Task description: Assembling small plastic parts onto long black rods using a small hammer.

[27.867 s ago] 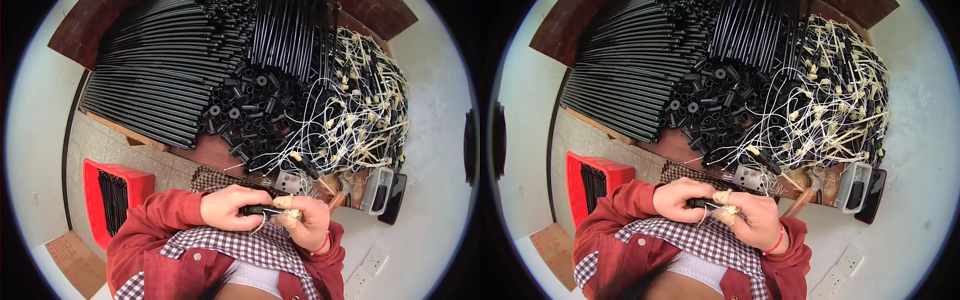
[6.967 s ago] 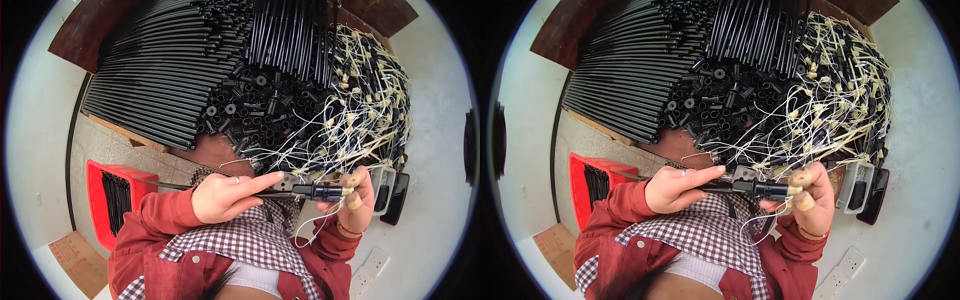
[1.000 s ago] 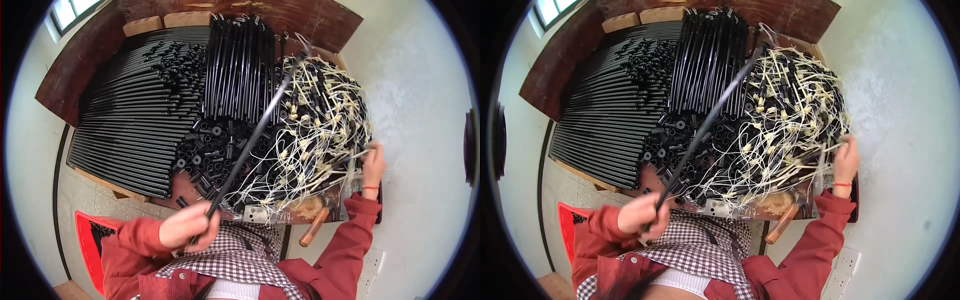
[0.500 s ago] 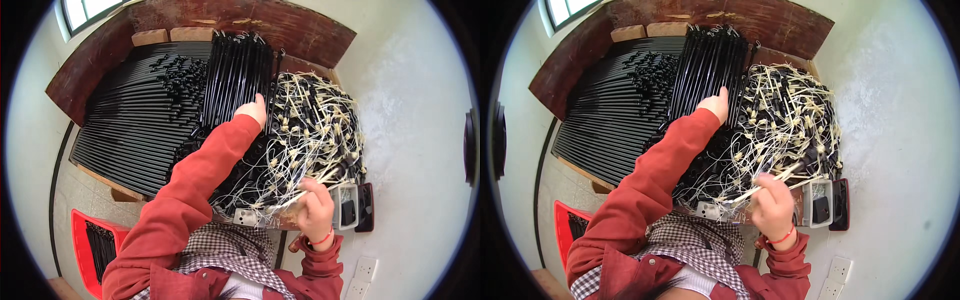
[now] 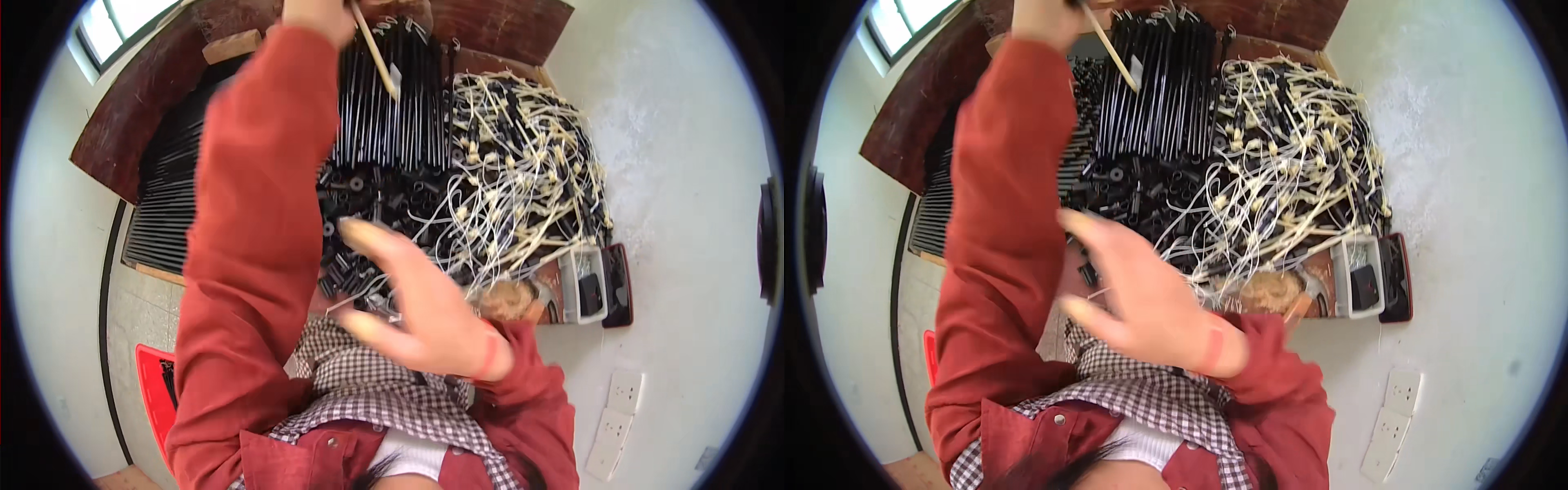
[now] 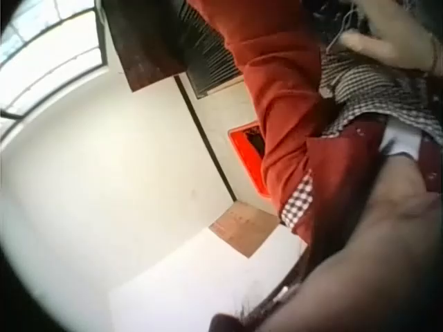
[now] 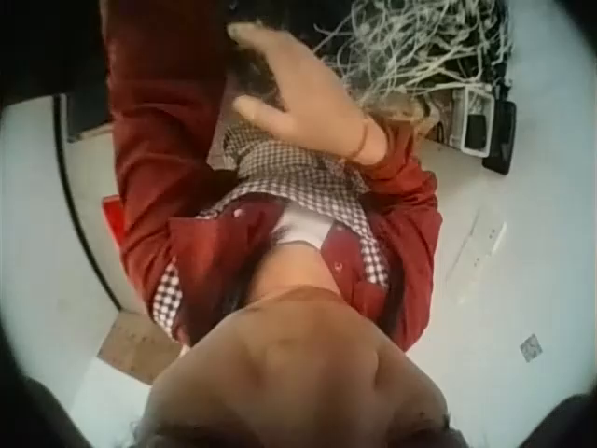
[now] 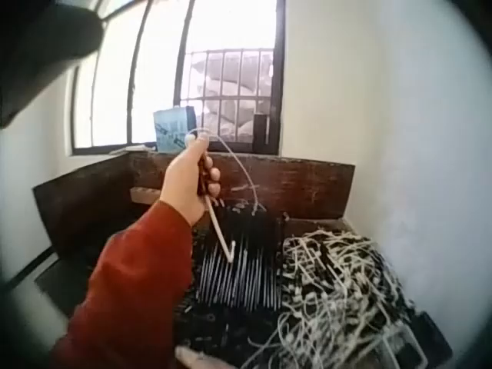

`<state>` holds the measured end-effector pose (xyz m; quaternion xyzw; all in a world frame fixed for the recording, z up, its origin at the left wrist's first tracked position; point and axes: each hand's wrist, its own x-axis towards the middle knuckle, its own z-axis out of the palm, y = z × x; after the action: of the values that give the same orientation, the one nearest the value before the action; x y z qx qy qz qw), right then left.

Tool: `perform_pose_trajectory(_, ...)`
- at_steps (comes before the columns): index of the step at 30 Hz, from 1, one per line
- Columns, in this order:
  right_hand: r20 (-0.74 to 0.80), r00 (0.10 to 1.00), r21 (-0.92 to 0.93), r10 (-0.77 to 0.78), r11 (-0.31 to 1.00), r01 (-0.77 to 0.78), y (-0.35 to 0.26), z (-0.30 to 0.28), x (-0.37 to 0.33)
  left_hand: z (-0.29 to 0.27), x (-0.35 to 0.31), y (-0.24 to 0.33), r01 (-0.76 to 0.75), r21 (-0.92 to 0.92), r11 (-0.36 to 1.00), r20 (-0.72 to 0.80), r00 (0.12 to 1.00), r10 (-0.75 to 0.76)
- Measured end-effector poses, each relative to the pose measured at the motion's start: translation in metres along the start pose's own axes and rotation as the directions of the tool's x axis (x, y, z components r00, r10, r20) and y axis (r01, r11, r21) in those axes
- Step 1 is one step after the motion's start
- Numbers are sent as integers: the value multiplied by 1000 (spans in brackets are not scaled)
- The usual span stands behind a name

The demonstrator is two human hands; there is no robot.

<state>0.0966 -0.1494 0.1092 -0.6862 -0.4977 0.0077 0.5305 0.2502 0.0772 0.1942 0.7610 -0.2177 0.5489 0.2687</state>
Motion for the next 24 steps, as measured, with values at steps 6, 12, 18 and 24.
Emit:
perform_pose_trajectory(6,-211,962,397,-174,884,247,-26,83,43,-42,67,-112,634,-713,301,106,522,-846)
perform_pose_trajectory(12,217,958,597,-185,802,19,-80,105,-17,-146,21,-180,191,796,574,-142,981,-130)
perform_pose_trajectory(18,2,969,383,-246,895,227,-3,-43,50,-60,-36,74,780,-77,622,658,509,-556)
perform_pose_trajectory(24,-770,524,529,363,822,209,106,-293,112,-14,-152,231,809,-407,423,912,382,146)
